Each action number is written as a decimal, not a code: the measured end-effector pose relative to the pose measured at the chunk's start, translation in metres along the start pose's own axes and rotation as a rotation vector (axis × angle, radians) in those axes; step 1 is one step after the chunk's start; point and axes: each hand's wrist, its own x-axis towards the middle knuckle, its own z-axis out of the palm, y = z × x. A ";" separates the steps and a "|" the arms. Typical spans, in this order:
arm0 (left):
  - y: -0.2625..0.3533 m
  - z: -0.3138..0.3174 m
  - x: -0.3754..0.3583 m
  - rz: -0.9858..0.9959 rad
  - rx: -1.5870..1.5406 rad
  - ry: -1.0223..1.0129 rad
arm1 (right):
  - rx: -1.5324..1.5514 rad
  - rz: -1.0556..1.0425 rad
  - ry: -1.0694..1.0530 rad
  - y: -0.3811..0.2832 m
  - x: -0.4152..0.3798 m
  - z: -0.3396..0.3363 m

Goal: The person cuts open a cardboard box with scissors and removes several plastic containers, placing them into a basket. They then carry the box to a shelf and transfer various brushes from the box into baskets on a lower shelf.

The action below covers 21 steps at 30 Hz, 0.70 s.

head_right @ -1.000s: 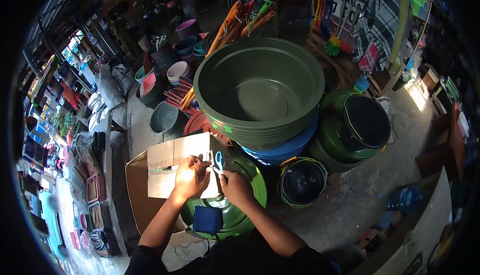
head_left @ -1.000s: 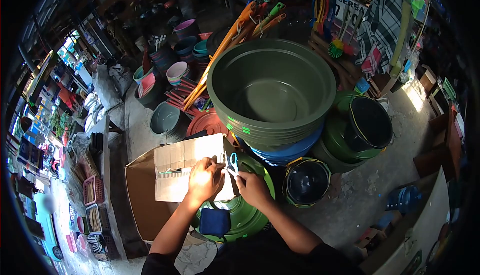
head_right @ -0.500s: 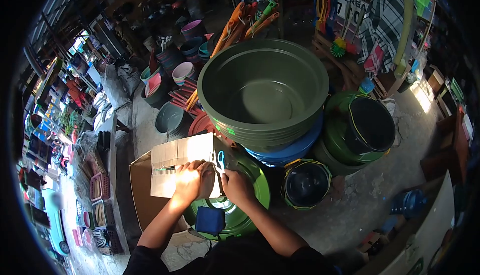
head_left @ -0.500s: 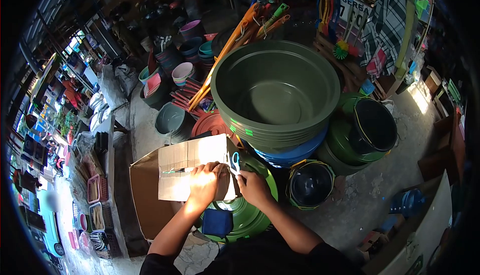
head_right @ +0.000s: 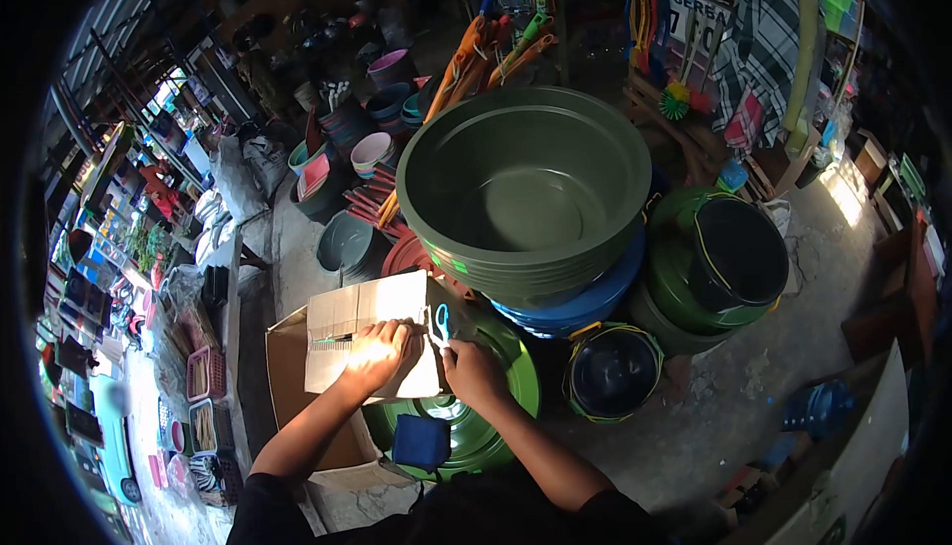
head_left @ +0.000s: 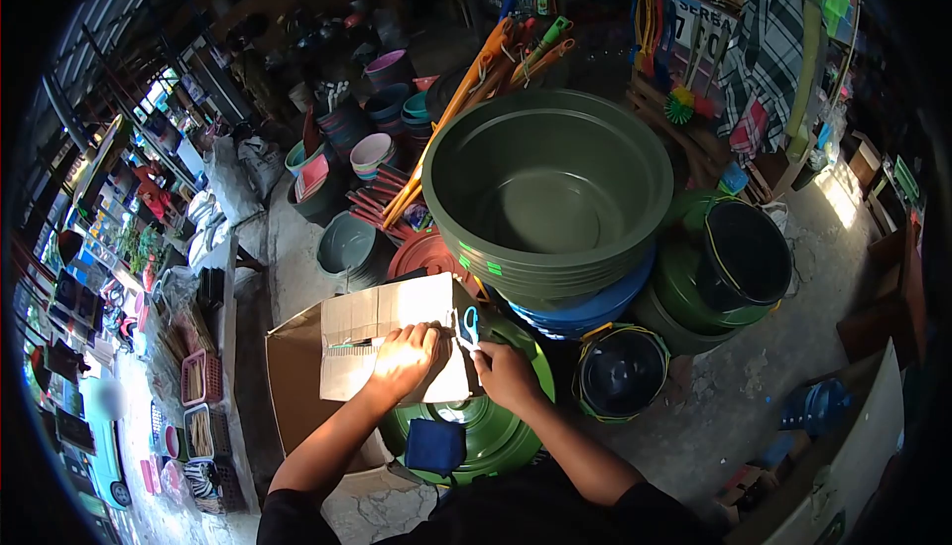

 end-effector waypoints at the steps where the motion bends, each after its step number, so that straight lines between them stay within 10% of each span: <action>1: -0.001 0.003 -0.002 -0.004 0.001 0.034 | 0.004 -0.017 0.017 0.001 0.000 0.001; 21: -0.010 0.016 0.005 -0.361 -0.979 -0.092 | -0.096 -0.042 -0.006 -0.001 0.004 0.011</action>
